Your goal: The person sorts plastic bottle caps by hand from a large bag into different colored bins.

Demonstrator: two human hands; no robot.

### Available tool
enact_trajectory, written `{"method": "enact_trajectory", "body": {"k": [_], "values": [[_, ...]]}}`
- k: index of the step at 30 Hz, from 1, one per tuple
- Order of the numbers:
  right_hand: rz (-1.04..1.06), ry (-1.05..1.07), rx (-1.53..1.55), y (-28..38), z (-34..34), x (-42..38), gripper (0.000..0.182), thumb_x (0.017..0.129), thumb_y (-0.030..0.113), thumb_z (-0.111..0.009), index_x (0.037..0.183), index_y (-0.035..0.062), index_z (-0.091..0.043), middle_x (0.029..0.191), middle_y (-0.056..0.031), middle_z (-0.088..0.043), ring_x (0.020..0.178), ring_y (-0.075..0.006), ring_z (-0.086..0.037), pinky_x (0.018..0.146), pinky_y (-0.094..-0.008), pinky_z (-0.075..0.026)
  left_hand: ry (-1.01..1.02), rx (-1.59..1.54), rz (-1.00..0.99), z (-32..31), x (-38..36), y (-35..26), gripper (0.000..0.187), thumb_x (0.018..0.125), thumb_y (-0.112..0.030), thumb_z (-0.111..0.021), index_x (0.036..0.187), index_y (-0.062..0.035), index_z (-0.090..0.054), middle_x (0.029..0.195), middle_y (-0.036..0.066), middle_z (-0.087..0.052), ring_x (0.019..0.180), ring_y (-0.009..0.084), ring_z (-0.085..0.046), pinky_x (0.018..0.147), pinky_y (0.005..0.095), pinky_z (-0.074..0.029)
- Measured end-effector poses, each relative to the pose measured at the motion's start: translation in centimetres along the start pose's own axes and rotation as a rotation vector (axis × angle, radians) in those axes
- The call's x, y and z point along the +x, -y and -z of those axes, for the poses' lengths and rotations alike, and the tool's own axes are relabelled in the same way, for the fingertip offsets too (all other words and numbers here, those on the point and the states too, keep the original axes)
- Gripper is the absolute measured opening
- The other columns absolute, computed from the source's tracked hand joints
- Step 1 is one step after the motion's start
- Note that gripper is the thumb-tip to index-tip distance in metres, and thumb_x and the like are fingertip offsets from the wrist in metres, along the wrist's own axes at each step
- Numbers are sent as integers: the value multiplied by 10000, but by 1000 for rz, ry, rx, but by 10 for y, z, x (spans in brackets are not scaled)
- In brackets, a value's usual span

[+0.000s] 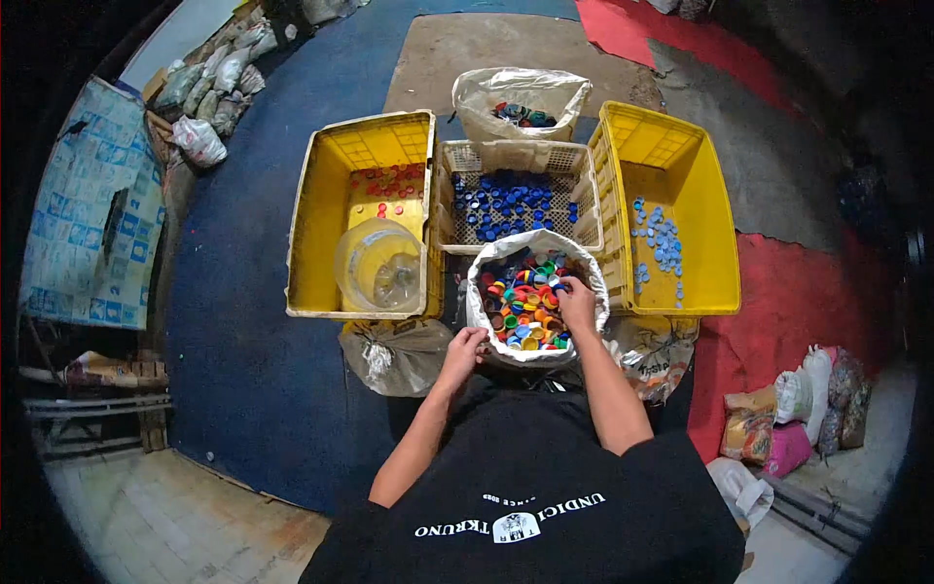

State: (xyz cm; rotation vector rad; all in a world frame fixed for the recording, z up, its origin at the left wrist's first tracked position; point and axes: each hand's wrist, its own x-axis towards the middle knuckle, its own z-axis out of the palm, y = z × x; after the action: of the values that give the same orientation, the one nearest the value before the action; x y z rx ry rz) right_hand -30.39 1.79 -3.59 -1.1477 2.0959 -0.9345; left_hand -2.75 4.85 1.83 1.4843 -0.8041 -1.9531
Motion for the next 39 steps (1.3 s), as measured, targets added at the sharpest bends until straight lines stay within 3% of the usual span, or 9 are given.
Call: {"method": "enact_trajectory", "body": {"k": [4,6,8,12,14,16,23,32,39], "values": [[-43,-43,150,35,20,-34,176,792,120,-694,936,41,-633,840,-112,-667,745,-214,-672,690,-321,-516,109,92,-30,4,24,-16,275,945,-252,-600,1084,-15,-594,979,56,-673,737,118,-657,577,249,-475],[58,-69,12,44,30,-51,184,794,121,-699,952,45,-642,904,-119,-665,791,-186,-668,723,-315,-518,83,435,-468,-5,37,-19,291,925,-252,-630,1029,20,-614,889,75,-696,742,115,-657,565,249,-481],[224,-149,66,35,27,-58,178,815,95,-686,975,33,-636,819,-86,-658,711,-160,-662,650,-312,-531,42,445,-454,-21,50,-28,258,891,-230,-660,997,4,-646,806,91,-707,700,166,-661,663,306,-479],[-125,33,467,10,23,-63,180,845,78,-702,999,28,-624,829,-24,-636,683,-76,-589,622,-224,-492,-347,1538,-959,-44,90,-40,206,848,-264,-596,945,-125,-712,926,62,-639,963,270,-576,932,499,-312],[-64,87,555,20,33,-70,180,846,83,-703,1003,35,-629,813,-12,-633,665,-65,-562,603,-216,-467,-364,1714,-588,-51,110,-36,270,843,-325,-597,985,-130,-718,1100,87,-555,1135,262,-463,985,519,-242],[-10,92,499,27,44,-76,202,835,99,-715,1010,34,-638,814,-10,-637,691,-70,-565,630,-235,-470,-459,1709,-561,-61,114,-34,302,830,-357,-614,987,-124,-723,1138,83,-532,1166,254,-431,1002,526,-219],[-82,114,482,5,63,-96,191,832,96,-722,997,32,-651,839,11,-644,701,-46,-562,640,-211,-468,-507,1733,-642,-60,121,-26,338,704,-362,-705,959,-139,-704,1071,45,-575,1152,243,-455,1010,517,-207],[-35,136,529,-10,81,-96,184,832,113,-712,981,26,-647,843,-13,-653,695,-74,-574,633,-240,-473,-422,1909,-674,-49,134,-16,304,696,-315,-671,931,-124,-705,1138,78,-560,1226,246,-414,1055,507,-157],[-51,170,492,-4,87,-94,164,811,113,-722,919,26,-635,841,-39,-666,721,-90,-606,676,-254,-494,-401,1623,-770,-63,98,-36,338,719,-366,-680,988,-161,-680,1129,75,-552,1190,250,-448,993,544,-209]]}}
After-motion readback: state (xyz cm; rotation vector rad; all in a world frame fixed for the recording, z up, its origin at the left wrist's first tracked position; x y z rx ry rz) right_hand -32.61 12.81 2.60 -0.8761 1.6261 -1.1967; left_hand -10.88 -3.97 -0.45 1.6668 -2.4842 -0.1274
